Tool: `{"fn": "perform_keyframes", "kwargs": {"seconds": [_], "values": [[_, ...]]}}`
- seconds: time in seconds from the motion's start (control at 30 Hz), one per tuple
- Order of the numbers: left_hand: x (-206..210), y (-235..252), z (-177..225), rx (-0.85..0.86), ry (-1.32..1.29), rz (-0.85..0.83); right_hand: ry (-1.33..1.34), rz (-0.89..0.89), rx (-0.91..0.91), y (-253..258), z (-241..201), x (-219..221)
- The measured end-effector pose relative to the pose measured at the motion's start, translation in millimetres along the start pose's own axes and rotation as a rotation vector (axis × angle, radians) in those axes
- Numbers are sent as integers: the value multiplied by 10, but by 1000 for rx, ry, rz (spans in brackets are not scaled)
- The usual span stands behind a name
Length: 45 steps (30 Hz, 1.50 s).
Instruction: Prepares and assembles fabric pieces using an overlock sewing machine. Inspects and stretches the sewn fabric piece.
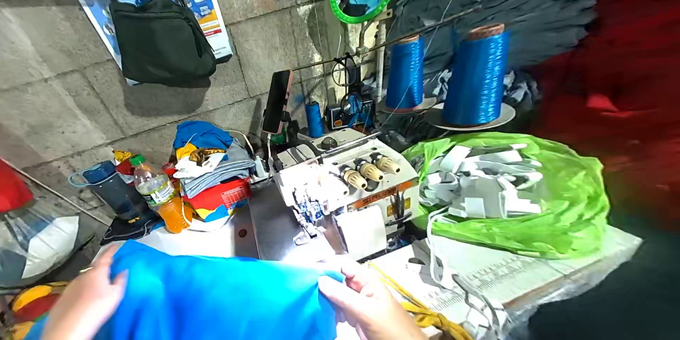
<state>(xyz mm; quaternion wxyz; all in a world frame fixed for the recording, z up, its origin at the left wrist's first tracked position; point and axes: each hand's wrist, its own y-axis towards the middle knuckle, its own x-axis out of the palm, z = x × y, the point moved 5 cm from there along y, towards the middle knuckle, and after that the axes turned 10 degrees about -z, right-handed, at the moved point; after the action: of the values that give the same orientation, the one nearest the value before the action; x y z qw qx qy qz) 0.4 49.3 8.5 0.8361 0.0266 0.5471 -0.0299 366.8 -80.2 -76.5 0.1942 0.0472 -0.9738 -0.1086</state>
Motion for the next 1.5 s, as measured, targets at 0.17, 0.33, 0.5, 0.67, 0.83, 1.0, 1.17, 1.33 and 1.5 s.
{"fn": "perform_keyframes", "kwargs": {"seconds": [0.17,0.33,0.5,0.67,0.83,1.0,1.17,1.33,1.5], "values": [[680,-308,1309,688,-37,62,-172,-23,-20,18,84,74],[1055,-565,1979,1102,-303,-306,-223,-115,-164,-84,-63,91],[985,-565,2020,1196,-447,-339,-103,-176,-137,-125,-108,-9],[960,-591,1972,1224,-431,-272,-88,-233,-155,-91,-73,7],[967,-589,1908,1200,-449,-226,-118,-198,-168,-45,-67,37],[966,-671,1941,1141,-318,-122,-205,-192,-234,-12,-105,55],[984,-704,1936,1141,-261,-45,-107,-237,-230,16,-53,50],[820,-739,1893,1156,-352,-53,90,325,54,141,22,-143],[779,-924,2126,1199,-406,-132,-30,204,-158,149,-39,24]]}}
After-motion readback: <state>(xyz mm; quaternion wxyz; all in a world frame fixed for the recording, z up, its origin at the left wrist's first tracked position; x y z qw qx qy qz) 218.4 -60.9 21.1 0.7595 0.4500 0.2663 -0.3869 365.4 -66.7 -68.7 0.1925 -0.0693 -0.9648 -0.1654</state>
